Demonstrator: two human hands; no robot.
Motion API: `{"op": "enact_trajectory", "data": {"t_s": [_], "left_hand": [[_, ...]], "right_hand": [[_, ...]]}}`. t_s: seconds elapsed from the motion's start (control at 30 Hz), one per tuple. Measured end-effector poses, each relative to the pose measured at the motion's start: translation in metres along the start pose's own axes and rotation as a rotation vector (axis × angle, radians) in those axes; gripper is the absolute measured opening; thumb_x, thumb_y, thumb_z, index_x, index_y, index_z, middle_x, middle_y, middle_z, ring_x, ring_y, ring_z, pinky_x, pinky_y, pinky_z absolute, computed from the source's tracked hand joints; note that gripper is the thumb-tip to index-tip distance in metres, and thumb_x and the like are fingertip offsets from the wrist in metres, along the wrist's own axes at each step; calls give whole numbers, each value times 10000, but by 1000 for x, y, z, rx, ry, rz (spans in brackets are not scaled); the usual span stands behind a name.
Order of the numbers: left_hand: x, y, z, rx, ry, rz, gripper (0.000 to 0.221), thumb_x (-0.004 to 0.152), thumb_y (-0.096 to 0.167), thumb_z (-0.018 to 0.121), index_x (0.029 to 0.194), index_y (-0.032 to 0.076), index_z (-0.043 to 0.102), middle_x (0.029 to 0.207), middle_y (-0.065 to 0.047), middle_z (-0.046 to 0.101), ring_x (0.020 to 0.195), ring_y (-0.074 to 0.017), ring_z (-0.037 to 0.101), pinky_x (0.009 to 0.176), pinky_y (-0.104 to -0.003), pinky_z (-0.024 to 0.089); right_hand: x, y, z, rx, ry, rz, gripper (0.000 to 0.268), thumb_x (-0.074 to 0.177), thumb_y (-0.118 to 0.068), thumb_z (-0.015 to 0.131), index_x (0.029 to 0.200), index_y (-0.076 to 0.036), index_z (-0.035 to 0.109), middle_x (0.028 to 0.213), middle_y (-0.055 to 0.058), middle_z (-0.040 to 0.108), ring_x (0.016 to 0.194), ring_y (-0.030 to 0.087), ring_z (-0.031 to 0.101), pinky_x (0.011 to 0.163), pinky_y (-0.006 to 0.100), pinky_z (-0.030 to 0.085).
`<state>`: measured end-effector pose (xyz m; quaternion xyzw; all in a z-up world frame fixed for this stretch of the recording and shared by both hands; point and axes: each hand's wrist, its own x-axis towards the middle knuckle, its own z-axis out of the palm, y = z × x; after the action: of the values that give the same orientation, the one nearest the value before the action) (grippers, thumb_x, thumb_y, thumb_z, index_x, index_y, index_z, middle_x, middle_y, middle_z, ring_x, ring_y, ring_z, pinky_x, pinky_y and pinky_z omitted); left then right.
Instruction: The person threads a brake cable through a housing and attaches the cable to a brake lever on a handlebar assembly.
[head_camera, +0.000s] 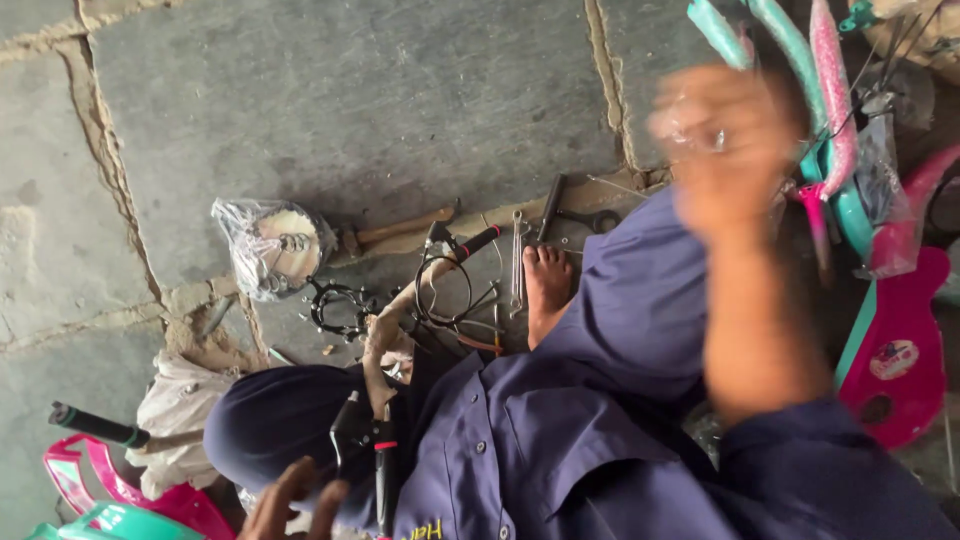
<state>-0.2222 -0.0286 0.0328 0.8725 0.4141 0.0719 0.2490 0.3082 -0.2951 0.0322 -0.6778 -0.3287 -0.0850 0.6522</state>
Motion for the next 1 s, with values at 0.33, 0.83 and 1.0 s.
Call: {"op": "enact_trajectory", "data": {"t_s": [0.33,0.83,1.0], "left_hand": [[48,57,-23,-13,101,122,279,865,199,822,1083,43,745,871,-91,747,790,-178,750,731,-294,585],[50,101,-19,99,76,125,233,827,192,812,1018,67,762,877,-75,758,773,-223,749,692,-334,574],[66,111,-33,59,99,236,212,849,197,785,1005,60,741,903,-71,747,801,-247,732,711,-348,563]], "right_hand": [[-155,196,-176,-954,-28,1107,48,1018,-36,691,988,-41,654,1058,98,629,948,208,638,801,326,535],[-202,183,-138,-904,-5,1101,165,1035,-141,651,920,-23,657,894,98,636,776,213,601,691,352,459],[-185,150,-135,-737,212,682,215,1040,-176,638,897,-18,658,839,98,638,718,215,589,654,361,434]]}}
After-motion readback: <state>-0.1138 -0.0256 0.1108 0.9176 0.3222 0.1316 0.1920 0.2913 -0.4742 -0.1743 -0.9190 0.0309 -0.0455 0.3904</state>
